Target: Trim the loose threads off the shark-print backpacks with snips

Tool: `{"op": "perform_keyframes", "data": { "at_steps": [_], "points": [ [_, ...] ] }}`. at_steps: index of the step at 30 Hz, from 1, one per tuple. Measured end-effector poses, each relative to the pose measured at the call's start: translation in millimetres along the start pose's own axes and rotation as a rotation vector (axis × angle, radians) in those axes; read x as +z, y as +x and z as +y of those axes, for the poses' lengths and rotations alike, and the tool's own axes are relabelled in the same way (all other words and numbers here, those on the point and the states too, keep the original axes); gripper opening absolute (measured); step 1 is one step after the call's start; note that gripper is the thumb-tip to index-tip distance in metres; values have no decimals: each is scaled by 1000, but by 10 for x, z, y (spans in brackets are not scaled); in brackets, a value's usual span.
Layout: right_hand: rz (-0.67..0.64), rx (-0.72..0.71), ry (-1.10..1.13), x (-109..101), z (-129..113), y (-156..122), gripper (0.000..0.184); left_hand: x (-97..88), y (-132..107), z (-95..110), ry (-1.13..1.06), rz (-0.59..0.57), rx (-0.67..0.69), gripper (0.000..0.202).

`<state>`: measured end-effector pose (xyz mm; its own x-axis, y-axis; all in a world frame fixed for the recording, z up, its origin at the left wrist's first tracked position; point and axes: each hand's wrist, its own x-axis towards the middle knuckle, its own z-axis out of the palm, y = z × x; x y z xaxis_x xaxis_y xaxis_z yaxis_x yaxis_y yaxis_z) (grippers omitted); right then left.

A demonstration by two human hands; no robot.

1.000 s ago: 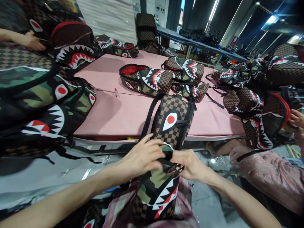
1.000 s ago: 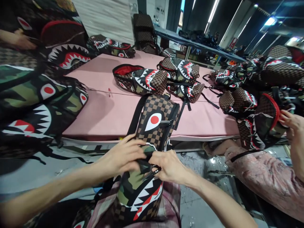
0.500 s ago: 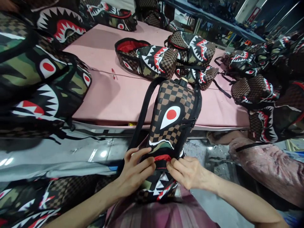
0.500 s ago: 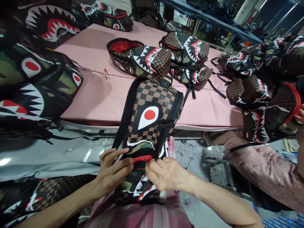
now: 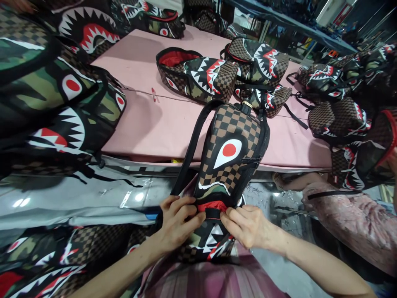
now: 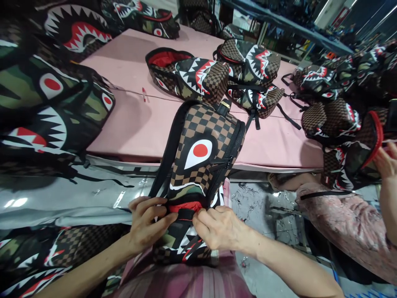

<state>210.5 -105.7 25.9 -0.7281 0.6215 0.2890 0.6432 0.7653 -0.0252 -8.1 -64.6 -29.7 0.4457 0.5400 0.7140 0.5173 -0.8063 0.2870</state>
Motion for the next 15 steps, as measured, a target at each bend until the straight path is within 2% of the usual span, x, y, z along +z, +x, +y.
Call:
{"op": "perform_keyframes", "data": {
  "at_steps": [3, 5, 6, 8, 10, 12, 13, 15],
  "points": [
    [13, 41, 19, -3, 23, 34, 24, 75, 88, -9, -82, 86, -58, 15],
    [45, 92, 52, -21, 65, 111, 23, 123, 174, -52, -94, 73, -104, 7],
    [89, 121, 99, -28, 103, 161, 22, 138, 216, -89, -83, 58, -124, 4],
    [258, 220, 255, -17, 233, 254, 21, 137, 275, -198, -37, 39, -181, 10],
    [489, 430, 433, 55, 445, 292, 21, 85, 269, -367, 33, 43, -303, 16],
    [674, 746, 570, 210, 720, 250, 25, -5, 173, -596, 104, 55, -474, 29],
    [714, 911, 626, 319, 860, 207, 29, -51, 94, -722, 123, 42, -571, 37],
    [682, 1172, 751, 588, 1093, 115, 37, -114, -107, -955, 74, 7, -766, 44]
  ]
}}
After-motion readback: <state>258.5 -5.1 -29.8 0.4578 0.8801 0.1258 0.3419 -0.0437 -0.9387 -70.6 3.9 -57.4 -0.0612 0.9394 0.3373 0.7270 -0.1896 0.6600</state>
